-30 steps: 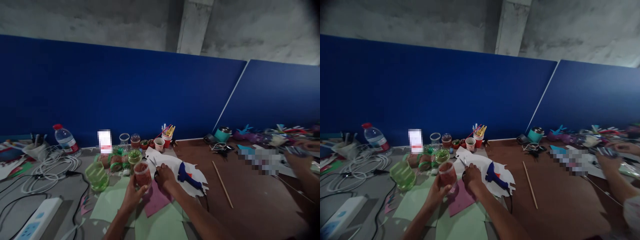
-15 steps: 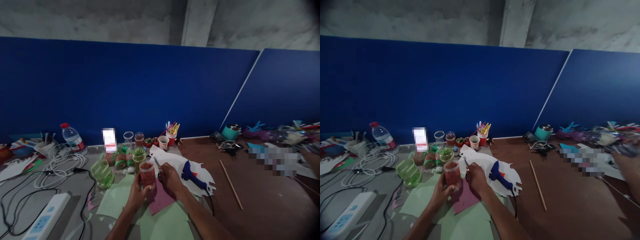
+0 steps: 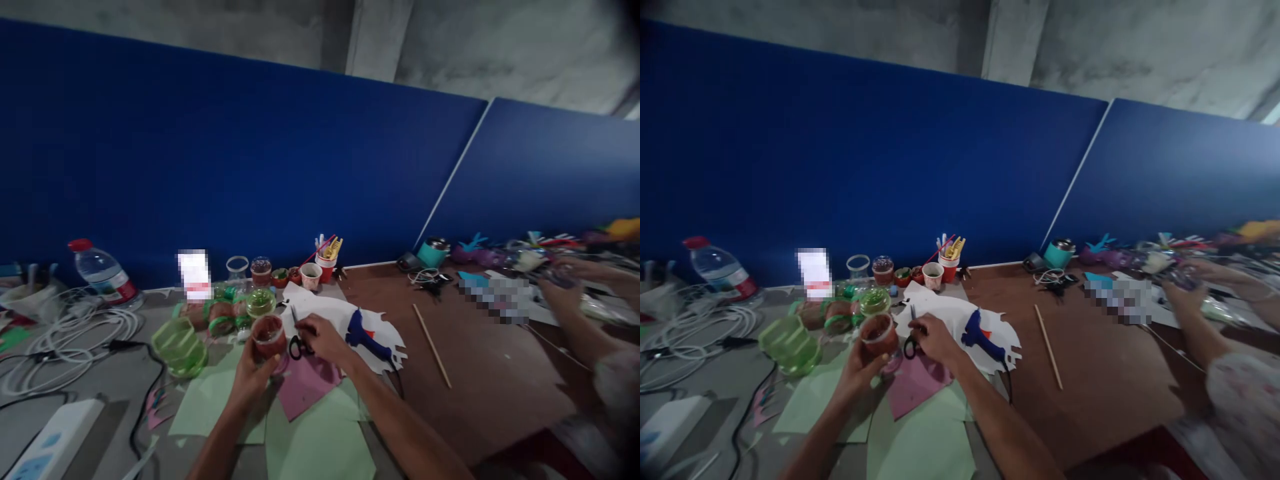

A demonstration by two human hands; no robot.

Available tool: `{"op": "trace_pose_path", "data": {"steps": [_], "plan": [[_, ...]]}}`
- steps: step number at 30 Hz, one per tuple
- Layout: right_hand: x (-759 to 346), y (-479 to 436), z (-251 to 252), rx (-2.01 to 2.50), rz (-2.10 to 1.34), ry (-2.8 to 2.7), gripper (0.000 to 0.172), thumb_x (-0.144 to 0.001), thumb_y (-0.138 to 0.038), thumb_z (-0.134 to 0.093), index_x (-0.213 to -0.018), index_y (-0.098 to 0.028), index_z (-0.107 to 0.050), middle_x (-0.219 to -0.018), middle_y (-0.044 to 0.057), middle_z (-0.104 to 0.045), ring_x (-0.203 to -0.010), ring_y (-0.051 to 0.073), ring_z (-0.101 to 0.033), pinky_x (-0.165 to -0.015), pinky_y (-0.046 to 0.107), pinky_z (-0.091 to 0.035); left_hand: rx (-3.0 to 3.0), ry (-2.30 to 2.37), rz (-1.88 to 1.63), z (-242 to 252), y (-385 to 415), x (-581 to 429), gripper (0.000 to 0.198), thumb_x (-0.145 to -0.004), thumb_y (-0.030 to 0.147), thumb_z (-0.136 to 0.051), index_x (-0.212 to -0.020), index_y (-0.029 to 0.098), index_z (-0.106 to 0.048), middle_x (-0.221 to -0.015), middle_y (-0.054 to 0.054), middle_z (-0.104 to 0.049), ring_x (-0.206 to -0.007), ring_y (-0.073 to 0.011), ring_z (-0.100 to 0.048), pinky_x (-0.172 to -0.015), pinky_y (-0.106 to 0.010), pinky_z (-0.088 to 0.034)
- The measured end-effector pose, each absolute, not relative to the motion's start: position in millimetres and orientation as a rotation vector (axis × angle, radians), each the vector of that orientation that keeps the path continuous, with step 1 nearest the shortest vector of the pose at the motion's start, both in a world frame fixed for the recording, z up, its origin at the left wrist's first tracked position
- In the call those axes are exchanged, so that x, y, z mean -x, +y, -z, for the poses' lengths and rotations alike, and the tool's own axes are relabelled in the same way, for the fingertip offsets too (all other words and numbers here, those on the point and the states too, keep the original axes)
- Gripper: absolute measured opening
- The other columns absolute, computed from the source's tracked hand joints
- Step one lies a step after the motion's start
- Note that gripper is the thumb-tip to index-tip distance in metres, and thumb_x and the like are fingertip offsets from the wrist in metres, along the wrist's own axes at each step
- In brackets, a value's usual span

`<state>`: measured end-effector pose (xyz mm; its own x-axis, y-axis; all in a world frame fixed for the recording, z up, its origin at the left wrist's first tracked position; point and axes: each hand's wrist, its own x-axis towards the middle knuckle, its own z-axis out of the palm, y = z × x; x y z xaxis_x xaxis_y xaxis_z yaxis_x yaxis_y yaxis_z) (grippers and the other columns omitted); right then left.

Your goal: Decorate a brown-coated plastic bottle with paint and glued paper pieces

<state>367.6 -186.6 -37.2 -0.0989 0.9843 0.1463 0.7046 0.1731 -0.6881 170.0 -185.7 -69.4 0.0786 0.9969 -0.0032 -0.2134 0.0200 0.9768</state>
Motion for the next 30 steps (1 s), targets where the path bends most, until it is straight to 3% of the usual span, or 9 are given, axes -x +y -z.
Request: {"op": "trace_pose_path", "data": {"steps": [4, 10, 15, 20, 26, 30], "plan": [[-383.3, -181.9, 25.0, 1.856, -0.446, -1.906, 0.027, -0.087, -0.019, -0.049, -0.109, -0.016, -0.066, -0.105, 0.009, -0.067, -0.092, 0.018, -0.063, -0.085, 0.026, -0.044, -1.114, 1.003, -1.228, 69.3, -179.9, -167.9, 0.064, -0.054, 0.028, -0.083, -0.112, 0.020, -0.059, -0.111, -0.010, -0.069, -0.103, -0.0280, -0.064, -0.091, -0.038, -0.049], [-359.4, -188.8, 37.2, 1.971, -0.458, -2.074, 0.033, -0.078, -0.025, -0.058, -0.108, -0.013, -0.064, -0.105, 0.016, -0.064, -0.093, 0.027, -0.063, -0.076, 0.034, -0.045, -1.137, 1.039, -1.226, 67.7, -178.8, -164.9, 0.059, -0.058, 0.031, -0.082, -0.111, 0.020, -0.057, -0.110, -0.009, -0.069, -0.103, -0.0260, -0.064, -0.095, -0.039, -0.046], [-334.9, -194.8, 48.8, 1.982, -0.305, -2.203, 0.030, -0.082, -0.027, -0.055, -0.108, -0.012, -0.061, -0.108, 0.017, -0.062, -0.097, 0.028, -0.061, -0.077, 0.035, -0.045, -1.194, 1.059, -1.215, 64.6, -181.7, -164.7, 0.058, -0.060, 0.033, -0.082, -0.111, 0.022, -0.056, -0.111, -0.009, -0.069, -0.104, -0.0267, -0.064, -0.095, -0.040, -0.046], [-334.3, -199.6, 50.7, 2.047, -0.186, -2.173, 0.037, -0.084, -0.034, -0.054, -0.112, -0.010, -0.057, -0.100, 0.018, -0.065, -0.087, 0.029, -0.064, -0.069, 0.035, -0.045, -1.208, 1.065, -1.211, 62.2, -183.1, -166.0, 0.060, -0.060, 0.033, -0.082, -0.112, 0.021, -0.055, -0.111, -0.010, -0.069, -0.105, -0.0283, -0.064, -0.094, -0.041, -0.047], [-348.5, -203.5, 48.8, 2.113, -0.232, -2.152, 0.029, -0.086, -0.023, -0.049, -0.110, -0.010, -0.056, -0.092, 0.017, -0.069, -0.084, 0.030, -0.067, -0.066, 0.034, -0.044, -1.174, 1.068, -1.217, 62.9, -183.1, -164.8, 0.057, -0.061, 0.034, -0.081, -0.111, 0.022, -0.057, -0.112, -0.009, -0.068, -0.108, -0.0274, -0.062, -0.095, -0.040, -0.046], [-361.7, -198.4, 42.9, 2.138, -0.381, -1.969, 0.021, -0.080, -0.023, -0.056, -0.099, -0.014, -0.057, -0.092, 0.015, -0.069, -0.086, 0.028, -0.066, -0.067, 0.032, -0.043, -1.175, 1.055, -1.223, 60.0, -184.5, -164.8, 0.054, -0.061, 0.033, -0.081, -0.108, 0.024, -0.059, -0.113, -0.007, -0.069, -0.106, -0.0267, -0.063, -0.095, -0.040, -0.046]]}}
